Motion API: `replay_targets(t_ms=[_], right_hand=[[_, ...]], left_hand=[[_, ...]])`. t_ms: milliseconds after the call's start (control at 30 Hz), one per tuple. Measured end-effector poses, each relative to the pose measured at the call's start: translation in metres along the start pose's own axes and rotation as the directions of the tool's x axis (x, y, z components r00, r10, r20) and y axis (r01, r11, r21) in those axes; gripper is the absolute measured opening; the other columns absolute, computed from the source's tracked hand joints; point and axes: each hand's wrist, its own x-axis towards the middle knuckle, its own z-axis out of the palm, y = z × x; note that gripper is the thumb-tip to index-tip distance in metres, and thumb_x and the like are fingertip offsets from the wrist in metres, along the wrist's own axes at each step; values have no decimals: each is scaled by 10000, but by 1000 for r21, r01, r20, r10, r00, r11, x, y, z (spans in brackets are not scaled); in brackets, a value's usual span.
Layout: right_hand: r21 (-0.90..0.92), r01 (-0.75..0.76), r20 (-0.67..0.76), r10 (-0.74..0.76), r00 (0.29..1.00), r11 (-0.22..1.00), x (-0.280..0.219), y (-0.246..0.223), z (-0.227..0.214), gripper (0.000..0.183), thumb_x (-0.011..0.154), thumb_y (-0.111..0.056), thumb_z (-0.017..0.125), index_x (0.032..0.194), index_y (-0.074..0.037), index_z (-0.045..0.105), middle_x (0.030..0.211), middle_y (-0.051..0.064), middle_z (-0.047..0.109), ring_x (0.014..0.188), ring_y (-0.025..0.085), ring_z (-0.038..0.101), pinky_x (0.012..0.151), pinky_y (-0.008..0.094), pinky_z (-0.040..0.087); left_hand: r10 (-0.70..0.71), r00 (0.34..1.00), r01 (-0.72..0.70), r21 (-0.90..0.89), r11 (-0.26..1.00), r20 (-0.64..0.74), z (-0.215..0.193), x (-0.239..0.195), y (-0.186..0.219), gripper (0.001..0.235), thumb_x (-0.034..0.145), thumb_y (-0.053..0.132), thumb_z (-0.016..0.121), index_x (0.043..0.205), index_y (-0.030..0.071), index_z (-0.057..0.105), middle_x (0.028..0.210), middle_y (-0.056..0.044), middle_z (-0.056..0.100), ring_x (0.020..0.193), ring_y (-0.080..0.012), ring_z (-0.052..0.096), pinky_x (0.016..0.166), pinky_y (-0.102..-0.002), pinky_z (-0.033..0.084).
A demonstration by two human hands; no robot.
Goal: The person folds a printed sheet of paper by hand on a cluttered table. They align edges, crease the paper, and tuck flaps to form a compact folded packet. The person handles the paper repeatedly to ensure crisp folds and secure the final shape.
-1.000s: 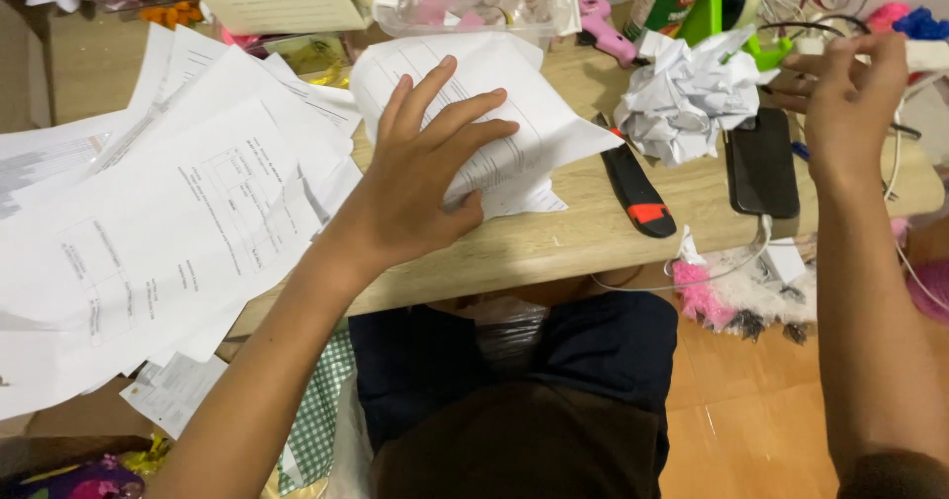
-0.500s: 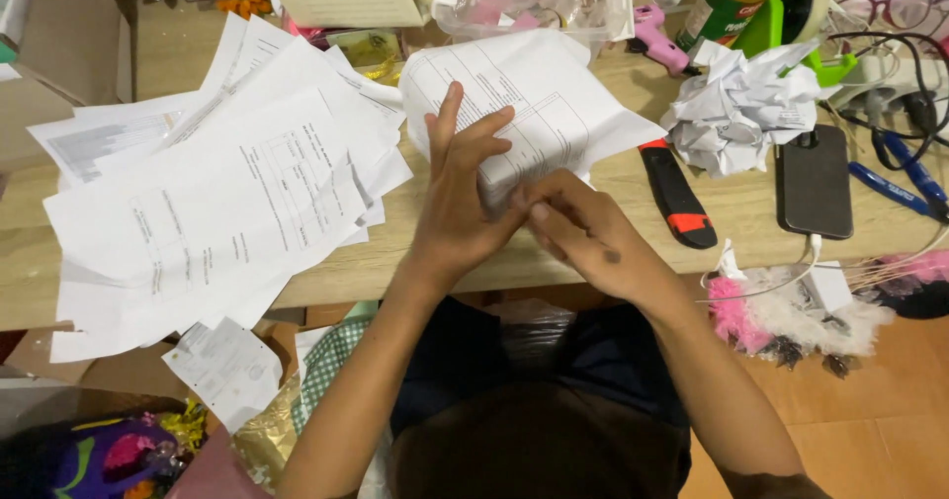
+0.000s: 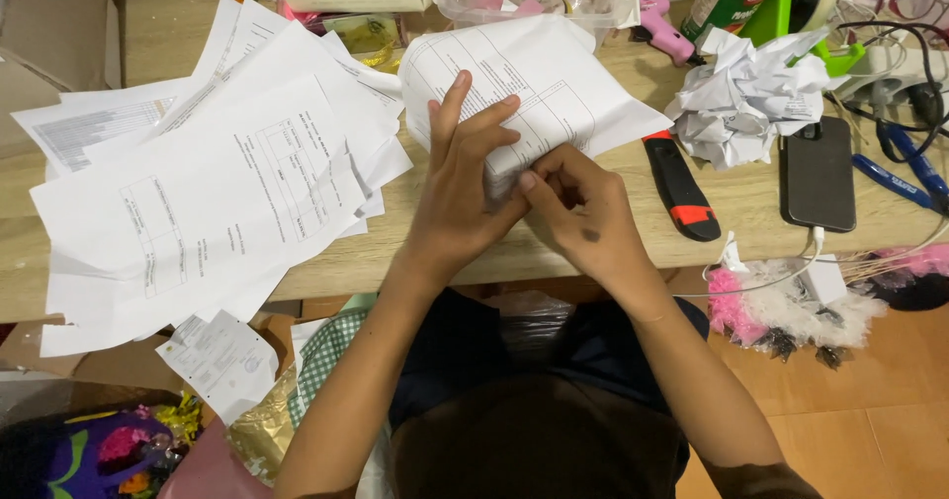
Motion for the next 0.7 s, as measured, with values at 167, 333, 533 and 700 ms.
replay_targets(t_ms=[167, 333, 533, 700], right_hand=[[-15, -55, -139, 53, 989, 998, 0, -6, 6, 186, 974, -128, 701, 817, -37, 664, 515, 62, 522, 510, 109, 438, 484, 247, 367], [0, -154, -151, 152, 977, 988, 1, -19, 6, 231, 968, -171, 720, 786, -32, 692, 481, 58, 519, 493, 105, 438, 482, 244, 376], [-112, -143, -240, 113, 964, 983, 0, 20, 3, 356, 893, -254, 860, 730, -10, 658, 479, 103, 540, 462, 167, 487, 474, 282, 385], [-45, -231, -264, 211, 941, 972, 0, 55, 7, 366, 894, -290, 854, 741, -26, 653, 517, 89, 567, 494, 161, 507, 495, 280, 402]], left_hand=[[11, 1000, -13, 70, 997, 21, -1, 1, -1, 464, 877, 152, 788, 1221, 194, 478, 1514, 23, 503, 1549, -325, 197, 1299, -518, 68], [5, 997, -13, 96, 995, 81, -10, 4, 4, 549, 766, 108, 819, 1203, 192, 497, 1518, 8, 506, 1537, -335, 216, 1291, -544, 80], [-23, 995, 20, 28, 999, 97, -16, 5, 10, 569, 686, 72, 767, 1184, 179, 513, 1506, -8, 520, 1530, -338, 236, 1283, -571, 93], [-23, 997, 23, -5, 1000, 77, -13, 7, 11, 567, 657, 69, 767, 1159, 168, 523, 1481, -20, 541, 1524, -337, 249, 1280, -586, 87]])
